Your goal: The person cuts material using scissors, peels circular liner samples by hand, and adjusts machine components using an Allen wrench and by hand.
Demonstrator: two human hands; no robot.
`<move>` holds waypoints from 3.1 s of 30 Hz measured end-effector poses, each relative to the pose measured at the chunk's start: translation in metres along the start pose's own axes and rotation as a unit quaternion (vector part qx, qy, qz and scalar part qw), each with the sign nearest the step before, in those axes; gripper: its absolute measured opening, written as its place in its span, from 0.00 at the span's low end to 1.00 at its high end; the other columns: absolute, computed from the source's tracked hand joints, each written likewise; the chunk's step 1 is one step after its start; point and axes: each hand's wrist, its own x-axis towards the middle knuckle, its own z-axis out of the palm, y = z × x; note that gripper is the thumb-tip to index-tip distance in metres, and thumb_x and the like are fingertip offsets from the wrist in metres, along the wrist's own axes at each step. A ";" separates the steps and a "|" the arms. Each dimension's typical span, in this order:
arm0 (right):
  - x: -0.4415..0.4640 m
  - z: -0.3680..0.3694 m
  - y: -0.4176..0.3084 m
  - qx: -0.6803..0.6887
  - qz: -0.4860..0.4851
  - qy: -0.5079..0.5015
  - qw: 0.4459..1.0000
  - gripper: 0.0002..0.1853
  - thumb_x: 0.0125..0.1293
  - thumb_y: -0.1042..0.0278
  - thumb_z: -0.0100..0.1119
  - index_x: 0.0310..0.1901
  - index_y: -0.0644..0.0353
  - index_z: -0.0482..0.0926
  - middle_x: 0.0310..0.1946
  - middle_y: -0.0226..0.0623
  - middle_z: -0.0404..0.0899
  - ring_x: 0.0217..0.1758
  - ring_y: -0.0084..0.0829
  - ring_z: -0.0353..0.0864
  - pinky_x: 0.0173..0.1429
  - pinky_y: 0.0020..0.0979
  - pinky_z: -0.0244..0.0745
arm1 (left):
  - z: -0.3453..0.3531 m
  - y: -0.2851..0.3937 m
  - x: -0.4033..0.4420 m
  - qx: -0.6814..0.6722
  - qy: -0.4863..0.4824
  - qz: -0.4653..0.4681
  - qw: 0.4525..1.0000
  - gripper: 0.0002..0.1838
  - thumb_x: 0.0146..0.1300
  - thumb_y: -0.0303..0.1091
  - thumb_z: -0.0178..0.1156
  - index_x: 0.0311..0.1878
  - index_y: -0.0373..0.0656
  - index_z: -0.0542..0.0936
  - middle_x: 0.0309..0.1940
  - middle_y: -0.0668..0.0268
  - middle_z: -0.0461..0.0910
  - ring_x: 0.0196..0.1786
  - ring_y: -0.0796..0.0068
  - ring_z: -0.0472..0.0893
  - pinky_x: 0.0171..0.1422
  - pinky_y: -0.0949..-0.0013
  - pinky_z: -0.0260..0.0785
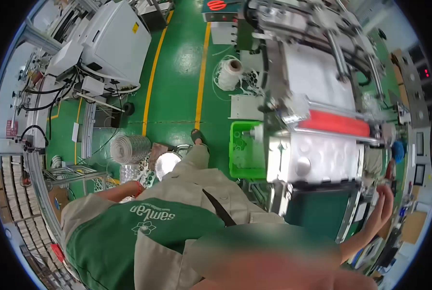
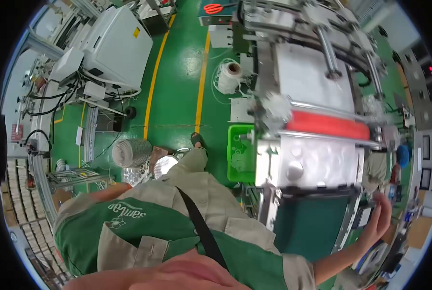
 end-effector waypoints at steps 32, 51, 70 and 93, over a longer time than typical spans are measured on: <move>0.497 1.099 -0.264 0.366 0.074 -0.480 0.794 0.12 0.62 0.74 0.53 0.47 0.63 0.77 0.33 0.30 0.79 0.36 0.19 0.77 0.42 0.22 0.72 | -0.703 -0.225 -0.075 -0.130 0.559 -0.108 0.812 0.24 0.60 0.45 0.54 0.56 0.44 0.72 0.45 0.56 0.78 0.46 0.54 0.76 0.50 0.57 0.68; 0.683 1.738 -0.354 -0.058 -0.272 -0.552 0.786 0.16 0.56 0.59 0.56 0.44 0.57 0.77 0.40 0.44 0.79 0.44 0.46 0.78 0.47 0.41 0.74 | -0.954 -0.450 -0.051 -0.612 0.549 -0.048 0.567 0.21 0.60 0.33 0.57 0.57 0.43 0.72 0.51 0.58 0.76 0.53 0.62 0.76 0.56 0.65 0.67; 0.712 2.079 -0.327 -0.222 -0.411 -0.608 0.642 0.19 0.56 0.52 0.57 0.42 0.59 0.76 0.37 0.47 0.79 0.42 0.45 0.79 0.43 0.44 0.74 | -1.120 -0.421 0.049 -0.877 0.382 -0.196 0.216 0.17 0.64 0.34 0.55 0.55 0.41 0.74 0.48 0.62 0.78 0.50 0.72 0.78 0.56 0.68 0.68; 0.596 1.707 -0.436 -0.081 -0.824 -0.552 -0.099 0.10 0.57 0.64 0.54 0.26 0.61 0.77 0.24 0.44 0.77 0.27 0.43 0.77 0.30 0.41 0.71 | -1.091 -0.123 0.034 -0.715 0.548 -0.344 -0.265 0.19 0.61 0.37 0.52 0.54 0.45 0.74 0.47 0.60 0.78 0.51 0.63 0.76 0.56 0.63 0.67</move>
